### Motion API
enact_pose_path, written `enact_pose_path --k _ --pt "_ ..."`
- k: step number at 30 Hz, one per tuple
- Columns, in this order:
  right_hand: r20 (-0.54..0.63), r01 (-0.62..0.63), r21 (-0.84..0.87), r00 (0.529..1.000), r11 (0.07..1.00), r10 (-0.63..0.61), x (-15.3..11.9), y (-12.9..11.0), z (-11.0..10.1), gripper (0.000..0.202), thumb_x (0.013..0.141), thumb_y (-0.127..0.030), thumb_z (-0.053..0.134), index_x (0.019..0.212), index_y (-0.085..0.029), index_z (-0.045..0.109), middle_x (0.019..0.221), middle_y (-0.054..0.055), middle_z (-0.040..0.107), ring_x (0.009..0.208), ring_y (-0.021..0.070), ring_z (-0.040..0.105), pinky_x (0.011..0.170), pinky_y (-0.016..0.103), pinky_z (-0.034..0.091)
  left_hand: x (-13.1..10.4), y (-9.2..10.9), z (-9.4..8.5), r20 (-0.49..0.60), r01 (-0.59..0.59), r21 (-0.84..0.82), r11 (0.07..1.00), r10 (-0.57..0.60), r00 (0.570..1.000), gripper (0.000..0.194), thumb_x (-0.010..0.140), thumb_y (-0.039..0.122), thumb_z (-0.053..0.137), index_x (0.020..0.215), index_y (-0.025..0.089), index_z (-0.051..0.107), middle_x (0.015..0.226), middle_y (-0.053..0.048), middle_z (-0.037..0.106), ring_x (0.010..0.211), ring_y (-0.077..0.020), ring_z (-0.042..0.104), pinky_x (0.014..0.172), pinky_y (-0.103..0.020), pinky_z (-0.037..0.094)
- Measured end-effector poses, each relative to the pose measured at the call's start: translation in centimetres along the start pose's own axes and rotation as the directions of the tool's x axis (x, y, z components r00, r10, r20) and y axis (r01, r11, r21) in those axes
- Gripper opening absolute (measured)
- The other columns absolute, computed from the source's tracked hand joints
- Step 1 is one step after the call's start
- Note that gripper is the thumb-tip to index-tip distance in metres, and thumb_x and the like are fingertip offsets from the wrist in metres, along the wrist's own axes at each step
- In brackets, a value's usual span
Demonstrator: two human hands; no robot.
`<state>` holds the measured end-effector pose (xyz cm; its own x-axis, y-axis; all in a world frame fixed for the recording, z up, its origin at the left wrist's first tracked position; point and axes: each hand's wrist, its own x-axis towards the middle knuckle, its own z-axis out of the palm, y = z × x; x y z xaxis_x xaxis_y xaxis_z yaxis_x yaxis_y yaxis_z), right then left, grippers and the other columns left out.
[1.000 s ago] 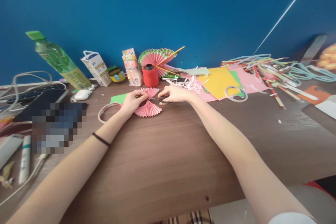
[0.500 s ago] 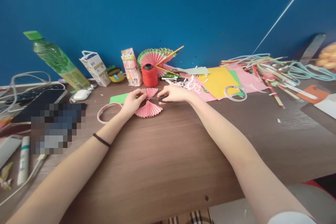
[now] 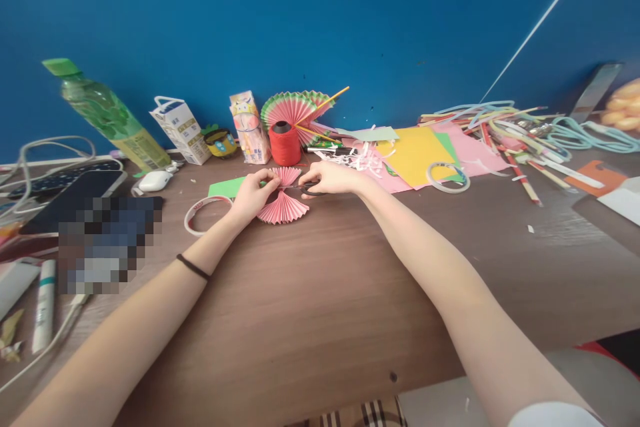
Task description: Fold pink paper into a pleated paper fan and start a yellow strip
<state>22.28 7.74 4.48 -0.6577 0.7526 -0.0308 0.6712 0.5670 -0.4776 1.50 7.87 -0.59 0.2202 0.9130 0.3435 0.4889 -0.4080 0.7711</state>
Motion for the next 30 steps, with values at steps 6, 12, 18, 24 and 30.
enact_pose_path --k 6,12,18,24,30 --pt "0.002 0.029 -0.009 1.000 1.000 -0.029 0.01 0.38 -0.07 0.027 0.073 -0.034 0.058 0.094 -0.019 0.068 0.071 0.000 0.049 0.066 0.0119 0.041 0.065 0.025 0.033 0.05 -0.03 -0.02 0.007 -0.002 0.017 1.000 0.002 1.000 0.017 0.078 0.027 0.050 0.066 0.018 0.057 0.068 0.000 0.064 0.067 -0.0141 0.056 0.070 -0.026 0.042" --pt "-0.009 -0.007 0.013 1.000 1.000 0.007 -0.03 -0.18 0.05 0.028 0.073 -0.035 0.059 0.095 -0.019 0.068 0.075 0.001 0.049 0.069 0.0130 0.045 0.066 0.026 0.035 0.07 -0.02 0.03 -0.001 -0.009 0.011 1.000 0.009 1.000 0.018 0.079 0.027 0.049 0.065 0.018 0.056 0.067 0.001 0.064 0.066 -0.0137 0.056 0.070 -0.026 0.042" --pt "-0.014 -0.014 -0.012 1.000 1.000 0.014 -0.01 -0.26 0.07 0.028 0.073 -0.034 0.060 0.094 -0.019 0.069 0.075 0.001 0.048 0.068 0.0129 0.045 0.066 0.026 0.035 0.10 -0.05 0.12 -0.007 -0.003 0.012 1.000 0.003 1.000 0.018 0.078 0.027 0.049 0.064 0.018 0.056 0.065 0.000 0.063 0.065 -0.0136 0.055 0.068 -0.026 0.040" --pt "-0.002 -0.029 -0.019 1.000 0.999 0.029 -0.02 -0.33 -0.05 0.030 0.073 -0.034 0.059 0.097 -0.019 0.069 0.076 0.002 0.048 0.069 0.0135 0.045 0.067 0.026 0.035 0.05 -0.05 0.05 0.004 0.001 0.019 1.000 -0.001 1.000 0.018 0.078 0.028 0.050 0.065 0.018 0.056 0.068 0.000 0.065 0.066 -0.0140 0.056 0.069 -0.026 0.041" --pt "-0.011 -0.026 -0.002 1.000 1.000 0.025 0.06 -0.44 0.14 0.029 0.072 -0.035 0.058 0.096 -0.020 0.068 0.078 0.002 0.048 0.071 0.0145 0.044 0.069 0.026 0.035 0.07 -0.02 0.07 0.007 -0.002 0.020 1.000 0.002 1.000 0.019 0.079 0.029 0.049 0.065 0.018 0.056 0.068 0.000 0.065 0.068 -0.0145 0.057 0.069 -0.026 0.041"
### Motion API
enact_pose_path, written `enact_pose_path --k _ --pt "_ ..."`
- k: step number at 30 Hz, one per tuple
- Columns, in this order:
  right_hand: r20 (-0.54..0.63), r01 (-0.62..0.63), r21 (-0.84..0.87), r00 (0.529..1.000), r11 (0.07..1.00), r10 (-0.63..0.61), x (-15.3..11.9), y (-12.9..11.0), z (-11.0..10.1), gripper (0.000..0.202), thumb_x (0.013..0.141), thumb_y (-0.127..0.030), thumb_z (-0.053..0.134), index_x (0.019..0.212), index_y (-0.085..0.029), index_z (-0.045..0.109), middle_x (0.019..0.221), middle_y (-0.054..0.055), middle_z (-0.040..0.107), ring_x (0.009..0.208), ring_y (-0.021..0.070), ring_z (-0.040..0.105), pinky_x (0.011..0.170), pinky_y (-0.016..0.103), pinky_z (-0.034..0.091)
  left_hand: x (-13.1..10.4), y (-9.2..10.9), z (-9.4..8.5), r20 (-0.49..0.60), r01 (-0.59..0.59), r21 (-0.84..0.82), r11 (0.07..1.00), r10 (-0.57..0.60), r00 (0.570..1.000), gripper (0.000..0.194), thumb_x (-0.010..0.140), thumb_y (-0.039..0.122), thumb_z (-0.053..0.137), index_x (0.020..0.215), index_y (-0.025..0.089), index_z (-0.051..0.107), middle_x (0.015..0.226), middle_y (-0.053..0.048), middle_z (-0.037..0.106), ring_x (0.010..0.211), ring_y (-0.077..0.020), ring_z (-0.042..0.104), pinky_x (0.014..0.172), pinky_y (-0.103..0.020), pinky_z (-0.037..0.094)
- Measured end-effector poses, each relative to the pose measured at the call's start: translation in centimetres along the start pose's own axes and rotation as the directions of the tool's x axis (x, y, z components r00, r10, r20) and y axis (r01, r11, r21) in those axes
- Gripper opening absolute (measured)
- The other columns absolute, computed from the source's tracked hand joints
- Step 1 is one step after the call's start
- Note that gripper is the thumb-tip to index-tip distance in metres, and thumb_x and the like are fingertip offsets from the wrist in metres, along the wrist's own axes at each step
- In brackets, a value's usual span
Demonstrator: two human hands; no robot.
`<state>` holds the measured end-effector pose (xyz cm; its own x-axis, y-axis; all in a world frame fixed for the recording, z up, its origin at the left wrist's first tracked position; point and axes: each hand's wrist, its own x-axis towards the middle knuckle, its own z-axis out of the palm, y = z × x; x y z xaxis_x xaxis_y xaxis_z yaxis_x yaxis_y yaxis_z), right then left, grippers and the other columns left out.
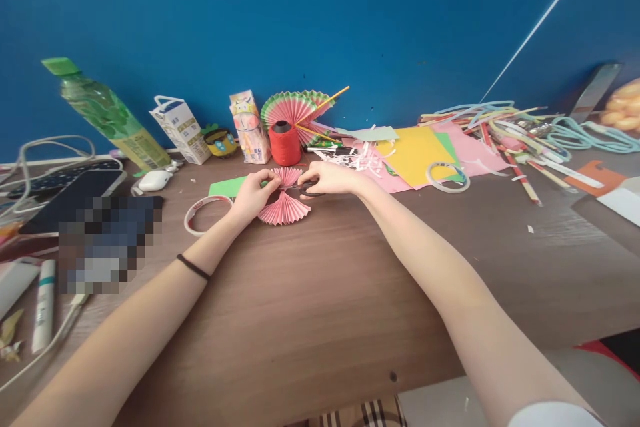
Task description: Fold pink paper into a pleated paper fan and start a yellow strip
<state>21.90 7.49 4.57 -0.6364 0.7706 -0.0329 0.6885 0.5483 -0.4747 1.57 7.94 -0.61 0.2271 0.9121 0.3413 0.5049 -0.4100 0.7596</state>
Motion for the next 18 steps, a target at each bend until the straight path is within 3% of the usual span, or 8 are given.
enact_pose_path --k 9,18 --pt "-0.008 0.038 -0.015 0.999 0.999 -0.038 0.16 0.32 0.24 0.028 0.074 -0.036 0.057 0.093 -0.019 0.069 0.072 0.000 0.046 0.068 0.0138 0.041 0.067 0.026 0.032 -0.01 0.08 0.04 -0.010 0.012 0.021 1.000 -0.012 1.000 0.018 0.078 0.027 0.049 0.064 0.019 0.055 0.068 0.000 0.064 0.067 -0.0148 0.056 0.070 -0.027 0.042" --pt "-0.002 -0.009 -0.028 1.000 1.000 0.009 -0.09 -0.18 -0.15 0.032 0.071 -0.034 0.059 0.099 -0.020 0.069 0.082 0.003 0.055 0.071 0.0140 0.047 0.067 0.025 0.035 0.00 -0.09 0.14 -0.008 0.009 0.008 1.000 -0.009 1.000 0.017 0.078 0.028 0.050 0.065 0.019 0.055 0.068 0.000 0.063 0.067 -0.0146 0.056 0.071 -0.027 0.041"
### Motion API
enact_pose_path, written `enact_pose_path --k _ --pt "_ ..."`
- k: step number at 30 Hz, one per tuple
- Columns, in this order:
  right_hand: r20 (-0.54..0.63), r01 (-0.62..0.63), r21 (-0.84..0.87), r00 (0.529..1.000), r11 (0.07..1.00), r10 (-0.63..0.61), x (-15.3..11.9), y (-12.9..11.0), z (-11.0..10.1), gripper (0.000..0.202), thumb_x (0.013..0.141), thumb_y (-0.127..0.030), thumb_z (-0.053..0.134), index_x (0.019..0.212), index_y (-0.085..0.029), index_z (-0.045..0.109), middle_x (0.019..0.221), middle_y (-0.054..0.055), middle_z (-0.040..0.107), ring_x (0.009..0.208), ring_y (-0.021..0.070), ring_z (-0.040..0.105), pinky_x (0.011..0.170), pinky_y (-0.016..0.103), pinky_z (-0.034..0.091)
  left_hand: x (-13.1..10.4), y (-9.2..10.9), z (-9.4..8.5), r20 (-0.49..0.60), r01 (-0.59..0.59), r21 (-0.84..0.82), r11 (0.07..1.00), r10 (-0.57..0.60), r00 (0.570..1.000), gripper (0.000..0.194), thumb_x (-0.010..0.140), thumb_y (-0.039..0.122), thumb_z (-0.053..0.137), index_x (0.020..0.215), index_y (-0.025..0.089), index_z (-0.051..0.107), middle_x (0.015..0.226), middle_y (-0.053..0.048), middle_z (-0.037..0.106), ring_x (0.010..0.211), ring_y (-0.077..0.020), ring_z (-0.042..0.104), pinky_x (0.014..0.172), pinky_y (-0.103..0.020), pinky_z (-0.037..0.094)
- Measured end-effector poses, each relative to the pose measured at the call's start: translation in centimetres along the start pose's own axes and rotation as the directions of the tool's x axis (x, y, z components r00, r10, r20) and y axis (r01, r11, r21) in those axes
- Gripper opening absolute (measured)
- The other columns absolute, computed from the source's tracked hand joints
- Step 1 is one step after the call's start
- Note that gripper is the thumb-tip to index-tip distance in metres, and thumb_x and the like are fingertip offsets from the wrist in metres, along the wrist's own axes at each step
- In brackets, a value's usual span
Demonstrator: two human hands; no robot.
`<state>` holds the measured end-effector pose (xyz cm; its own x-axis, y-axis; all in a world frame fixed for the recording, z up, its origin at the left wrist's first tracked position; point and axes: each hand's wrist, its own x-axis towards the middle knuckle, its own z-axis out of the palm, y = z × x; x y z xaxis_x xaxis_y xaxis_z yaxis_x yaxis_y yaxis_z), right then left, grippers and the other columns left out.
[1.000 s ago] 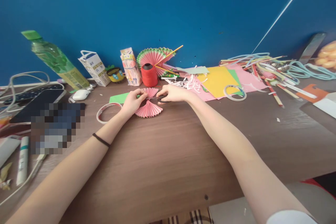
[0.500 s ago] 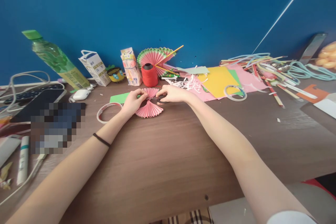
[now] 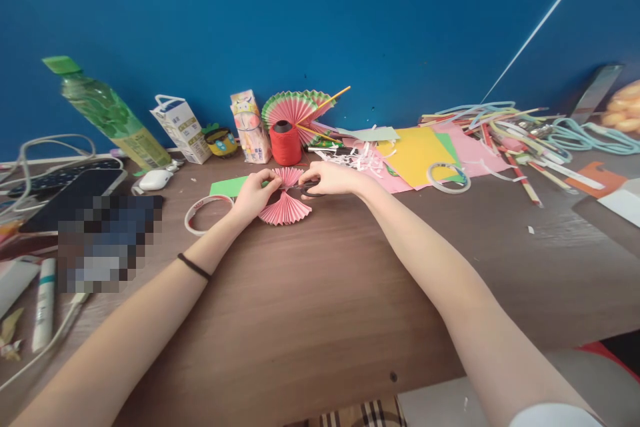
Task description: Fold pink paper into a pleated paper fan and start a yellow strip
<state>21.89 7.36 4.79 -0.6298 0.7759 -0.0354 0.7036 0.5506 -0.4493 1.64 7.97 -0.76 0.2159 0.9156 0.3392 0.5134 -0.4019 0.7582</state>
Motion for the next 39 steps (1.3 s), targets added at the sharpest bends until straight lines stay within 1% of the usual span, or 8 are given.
enact_pose_path --k 4,8,13,17,21,29,39 --pt "0.049 -0.022 0.039 0.999 0.999 0.020 -0.10 0.05 -0.16 0.034 0.071 -0.034 0.060 0.101 -0.023 0.070 0.082 0.002 0.065 0.070 0.0144 0.050 0.066 0.025 0.035 0.02 -0.19 0.02 0.004 -0.007 0.004 1.000 0.007 1.000 0.018 0.078 0.030 0.050 0.065 0.019 0.055 0.067 0.000 0.062 0.067 -0.0146 0.055 0.071 -0.027 0.040" --pt "0.079 -0.042 0.057 0.996 0.997 0.038 -0.26 0.18 -0.19 0.035 0.070 -0.031 0.059 0.103 -0.025 0.069 0.081 0.000 0.069 0.068 0.0145 0.053 0.065 0.026 0.037 0.01 -0.18 0.00 0.005 -0.010 0.009 1.000 0.010 1.000 0.017 0.078 0.029 0.050 0.065 0.019 0.055 0.068 0.000 0.062 0.068 -0.0147 0.055 0.071 -0.027 0.040" --pt "0.105 -0.090 0.074 0.991 0.993 0.081 -0.47 -0.12 -0.35 0.037 0.072 -0.030 0.057 0.107 -0.025 0.068 0.079 0.001 0.070 0.065 0.0142 0.056 0.065 0.026 0.040 0.03 -0.05 0.02 0.005 0.004 0.019 1.000 -0.004 1.000 0.016 0.077 0.028 0.050 0.065 0.019 0.056 0.068 0.000 0.063 0.070 -0.0154 0.056 0.072 -0.028 0.041" --pt "0.083 -0.065 0.077 0.995 0.995 0.059 -0.50 -0.23 -0.64 0.035 0.071 -0.031 0.058 0.103 -0.027 0.070 0.087 0.000 0.071 0.073 0.0163 0.058 0.067 0.026 0.041 0.01 -0.09 0.05 0.004 -0.005 0.001 1.000 0.005 1.000 0.017 0.077 0.028 0.050 0.064 0.019 0.055 0.068 0.000 0.063 0.070 -0.0152 0.056 0.072 -0.028 0.042" --pt "0.074 -0.070 0.086 0.995 0.994 0.064 -0.49 -0.10 -0.75 0.034 0.071 -0.030 0.058 0.103 -0.028 0.070 0.092 0.000 0.071 0.078 0.0180 0.059 0.069 0.026 0.041 -0.03 -0.15 0.05 0.007 -0.010 0.006 1.000 0.010 1.000 0.018 0.078 0.029 0.049 0.065 0.019 0.055 0.069 0.000 0.064 0.070 -0.0153 0.057 0.073 -0.028 0.042" --pt "0.078 -0.122 0.091 0.990 0.988 0.115 -0.56 0.10 -0.69 0.037 0.070 -0.032 0.060 0.106 -0.030 0.069 0.089 -0.002 0.072 0.079 0.0183 0.060 0.070 0.026 0.043 0.00 -0.24 0.08 0.013 0.005 0.008 1.000 -0.005 1.000 0.017 0.078 0.029 0.050 0.067 0.019 0.056 0.070 -0.001 0.065 0.072 -0.0158 0.058 0.073 -0.029 0.043" --pt "0.080 -0.113 0.084 0.991 0.990 0.106 -0.54 0.18 -0.80 0.036 0.071 -0.031 0.061 0.106 -0.028 0.070 0.088 0.000 0.072 0.076 0.0175 0.059 0.071 0.027 0.043 0.03 -0.41 0.17 0.013 -0.012 -0.021 1.000 0.012 1.000 0.017 0.078 0.030 0.049 0.067 0.019 0.057 0.071 -0.001 0.065 0.072 -0.0160 0.059 0.072 -0.028 0.043"
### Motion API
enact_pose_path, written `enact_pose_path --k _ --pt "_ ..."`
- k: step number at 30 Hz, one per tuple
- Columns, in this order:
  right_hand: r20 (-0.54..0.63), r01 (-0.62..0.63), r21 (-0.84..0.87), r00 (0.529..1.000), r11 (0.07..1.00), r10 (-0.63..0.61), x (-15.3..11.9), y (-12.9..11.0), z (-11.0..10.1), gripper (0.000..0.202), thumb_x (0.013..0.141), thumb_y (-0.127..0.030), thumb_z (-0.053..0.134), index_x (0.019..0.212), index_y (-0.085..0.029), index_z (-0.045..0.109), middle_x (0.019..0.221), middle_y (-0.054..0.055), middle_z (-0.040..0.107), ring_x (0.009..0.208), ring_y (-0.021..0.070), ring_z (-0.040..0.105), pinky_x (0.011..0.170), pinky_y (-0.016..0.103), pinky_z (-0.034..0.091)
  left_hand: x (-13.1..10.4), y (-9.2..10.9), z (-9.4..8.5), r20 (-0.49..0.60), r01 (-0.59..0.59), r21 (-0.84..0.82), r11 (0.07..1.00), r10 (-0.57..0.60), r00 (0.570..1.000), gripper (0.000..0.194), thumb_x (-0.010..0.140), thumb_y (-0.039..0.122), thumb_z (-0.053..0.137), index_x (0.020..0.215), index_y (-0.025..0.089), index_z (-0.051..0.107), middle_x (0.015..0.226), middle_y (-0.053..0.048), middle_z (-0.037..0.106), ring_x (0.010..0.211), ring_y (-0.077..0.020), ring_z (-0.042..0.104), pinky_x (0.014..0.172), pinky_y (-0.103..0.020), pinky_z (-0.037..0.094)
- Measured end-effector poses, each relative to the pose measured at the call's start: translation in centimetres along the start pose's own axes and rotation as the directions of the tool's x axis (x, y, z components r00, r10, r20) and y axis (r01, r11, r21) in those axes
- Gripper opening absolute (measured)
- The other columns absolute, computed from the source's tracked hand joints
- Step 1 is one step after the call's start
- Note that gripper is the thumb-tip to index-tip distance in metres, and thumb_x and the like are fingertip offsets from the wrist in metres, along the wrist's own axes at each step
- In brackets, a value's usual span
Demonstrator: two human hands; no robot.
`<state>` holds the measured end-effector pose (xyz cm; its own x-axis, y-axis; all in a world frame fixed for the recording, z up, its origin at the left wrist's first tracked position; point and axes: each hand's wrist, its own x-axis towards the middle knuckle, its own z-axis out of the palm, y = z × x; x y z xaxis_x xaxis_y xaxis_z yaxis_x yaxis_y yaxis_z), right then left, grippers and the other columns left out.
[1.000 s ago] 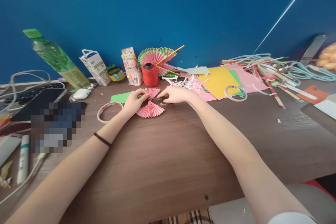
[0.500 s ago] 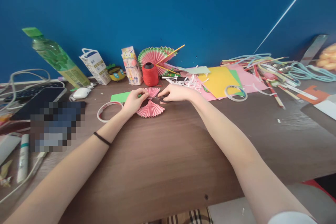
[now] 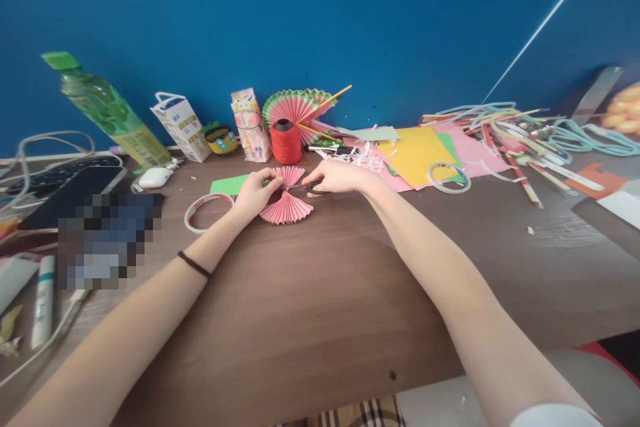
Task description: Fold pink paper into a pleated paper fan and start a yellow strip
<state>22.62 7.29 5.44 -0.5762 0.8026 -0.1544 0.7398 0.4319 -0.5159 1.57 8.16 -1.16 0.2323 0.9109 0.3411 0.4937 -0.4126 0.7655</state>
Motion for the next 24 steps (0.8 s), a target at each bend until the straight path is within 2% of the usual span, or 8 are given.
enact_pose_path --k 10,24 --pt "0.005 0.006 -0.010 1.000 1.000 -0.006 -0.21 -0.15 -0.07 0.037 0.072 -0.029 0.060 0.108 -0.026 0.069 0.099 0.002 0.071 0.077 0.0164 0.059 0.072 0.026 0.043 -0.04 0.14 -0.11 0.003 -0.006 0.010 1.000 0.006 1.000 0.018 0.078 0.029 0.051 0.065 0.018 0.057 0.070 -0.001 0.066 0.070 -0.0155 0.059 0.072 -0.028 0.043" --pt "-0.023 0.004 -0.025 1.000 1.000 -0.005 -0.19 -0.31 -0.13 0.034 0.071 -0.028 0.061 0.103 -0.026 0.071 0.086 -0.001 0.072 0.070 0.0140 0.057 0.069 0.024 0.041 0.06 -0.07 -0.10 0.008 -0.013 -0.005 1.000 0.013 1.000 0.017 0.079 0.027 0.050 0.064 0.019 0.055 0.068 0.001 0.065 0.068 -0.0147 0.058 0.072 -0.027 0.041"
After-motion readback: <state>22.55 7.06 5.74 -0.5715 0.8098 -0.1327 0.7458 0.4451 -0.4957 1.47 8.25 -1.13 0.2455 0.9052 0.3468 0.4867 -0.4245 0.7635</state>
